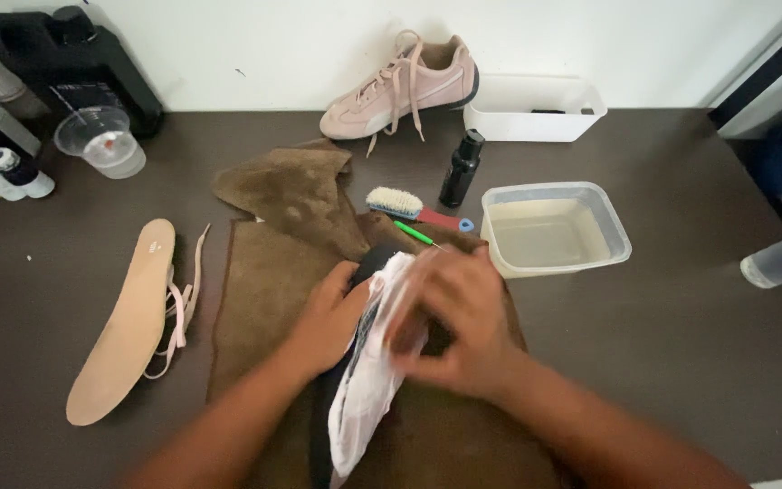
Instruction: The person scrubs a pink sneaker with a brush and cleaning solution, then wipes it with a cloth. They repeat the scrubbing and wiping steps on the same shoe.
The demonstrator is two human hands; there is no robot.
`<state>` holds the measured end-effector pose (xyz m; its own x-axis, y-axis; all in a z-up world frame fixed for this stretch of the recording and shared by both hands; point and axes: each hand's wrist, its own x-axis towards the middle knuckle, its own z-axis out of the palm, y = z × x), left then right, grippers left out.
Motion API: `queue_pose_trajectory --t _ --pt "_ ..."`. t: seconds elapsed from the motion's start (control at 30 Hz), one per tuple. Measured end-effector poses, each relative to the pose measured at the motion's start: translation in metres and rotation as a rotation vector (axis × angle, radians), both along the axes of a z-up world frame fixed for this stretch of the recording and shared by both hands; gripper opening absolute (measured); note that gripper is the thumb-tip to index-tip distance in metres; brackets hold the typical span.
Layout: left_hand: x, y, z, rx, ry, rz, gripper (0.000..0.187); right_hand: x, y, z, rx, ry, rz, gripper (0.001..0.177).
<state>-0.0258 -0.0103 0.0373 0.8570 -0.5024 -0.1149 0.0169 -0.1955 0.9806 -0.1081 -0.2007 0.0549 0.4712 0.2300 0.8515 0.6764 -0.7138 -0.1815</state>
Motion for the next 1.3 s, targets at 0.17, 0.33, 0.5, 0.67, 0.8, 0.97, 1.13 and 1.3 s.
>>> queue_pose_trajectory --t 0.17,0.33,0.5,0.67,0.8,0.97,1.13,1.3 --pt "-0.002 -0.009 0.004 0.062 0.035 0.043 0.021 -0.036 0.028 0.023 -0.195 0.048 0.318 0.05" --pt "0.007 -0.004 -0.005 0.183 -0.017 0.051 0.027 -0.014 0.006 0.002 -0.166 0.043 0.144 0.068" --pt "0.005 -0.006 -0.013 0.017 0.024 0.008 0.022 -0.044 0.037 0.011 -0.258 0.154 0.532 0.056" --pt "0.007 -0.004 0.004 0.257 0.035 0.029 0.041 -0.019 0.001 -0.01 -0.117 0.102 0.132 0.068" --pt "0.007 -0.004 -0.005 0.172 -0.056 -0.006 0.031 -0.042 0.035 -0.007 -0.182 0.202 0.408 0.062" --pt "0.006 -0.005 -0.001 0.142 -0.004 0.026 0.028 -0.02 -0.003 -0.028 -0.317 0.022 0.292 0.058" --pt "0.001 -0.006 0.01 0.177 0.069 0.016 0.03 -0.032 0.042 0.039 -0.017 0.119 0.324 0.029" --pt "0.012 -0.004 -0.014 0.157 -0.05 0.031 0.033 -0.013 0.001 -0.003 -0.121 0.106 0.218 0.06"
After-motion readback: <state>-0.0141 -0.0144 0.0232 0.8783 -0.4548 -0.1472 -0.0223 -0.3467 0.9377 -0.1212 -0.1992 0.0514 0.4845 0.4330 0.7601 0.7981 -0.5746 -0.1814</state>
